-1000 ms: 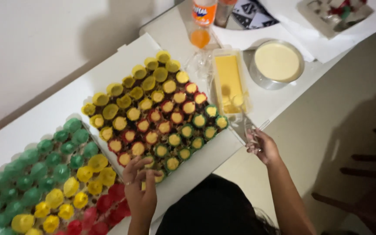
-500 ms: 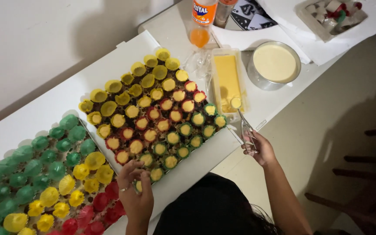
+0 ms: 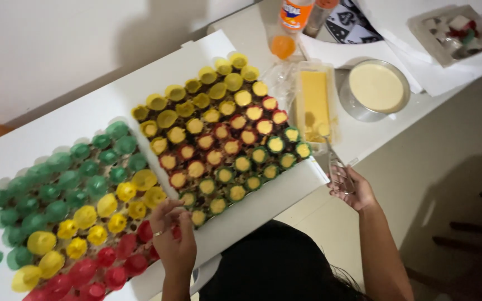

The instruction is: Scooping a yellow batter or mixture into small colorful cupcake liners using a cookie scoop.

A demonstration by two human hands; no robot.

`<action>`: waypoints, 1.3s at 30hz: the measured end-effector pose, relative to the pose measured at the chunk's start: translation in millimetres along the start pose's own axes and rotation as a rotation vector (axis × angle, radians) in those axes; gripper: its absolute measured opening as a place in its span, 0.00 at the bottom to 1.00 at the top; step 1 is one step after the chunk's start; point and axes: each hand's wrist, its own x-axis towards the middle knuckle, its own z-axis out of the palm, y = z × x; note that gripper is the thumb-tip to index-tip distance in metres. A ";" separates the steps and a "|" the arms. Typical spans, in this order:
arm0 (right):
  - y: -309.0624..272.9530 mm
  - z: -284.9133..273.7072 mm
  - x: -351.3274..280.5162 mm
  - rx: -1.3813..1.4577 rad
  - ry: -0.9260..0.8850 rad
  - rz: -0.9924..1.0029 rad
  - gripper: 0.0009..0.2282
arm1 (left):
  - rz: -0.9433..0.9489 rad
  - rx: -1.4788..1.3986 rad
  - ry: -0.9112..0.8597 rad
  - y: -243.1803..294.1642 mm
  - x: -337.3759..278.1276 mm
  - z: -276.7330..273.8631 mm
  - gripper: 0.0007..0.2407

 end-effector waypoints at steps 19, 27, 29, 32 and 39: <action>5.9 -11.1 -0.9 -0.148 0.196 -0.077 0.18 | -0.099 0.099 0.251 -28.5 -33.5 -142.5 0.19; -18.5 45.3 -36.0 -0.050 -0.003 -0.336 0.21 | -0.177 0.054 0.155 -19.1 -31.0 -172.6 0.19; -20.7 105.1 -60.3 -0.106 -0.010 -0.347 0.21 | -0.133 0.008 0.173 -27.5 -31.7 -178.8 0.19; -13.8 185.1 -70.6 -0.131 -0.209 -0.326 0.23 | -0.090 -0.090 0.190 -27.0 -26.1 -185.0 0.19; 28.4 357.2 -53.8 -0.302 -0.511 -0.161 0.30 | -0.042 -0.048 0.218 -28.0 -27.1 -203.7 0.18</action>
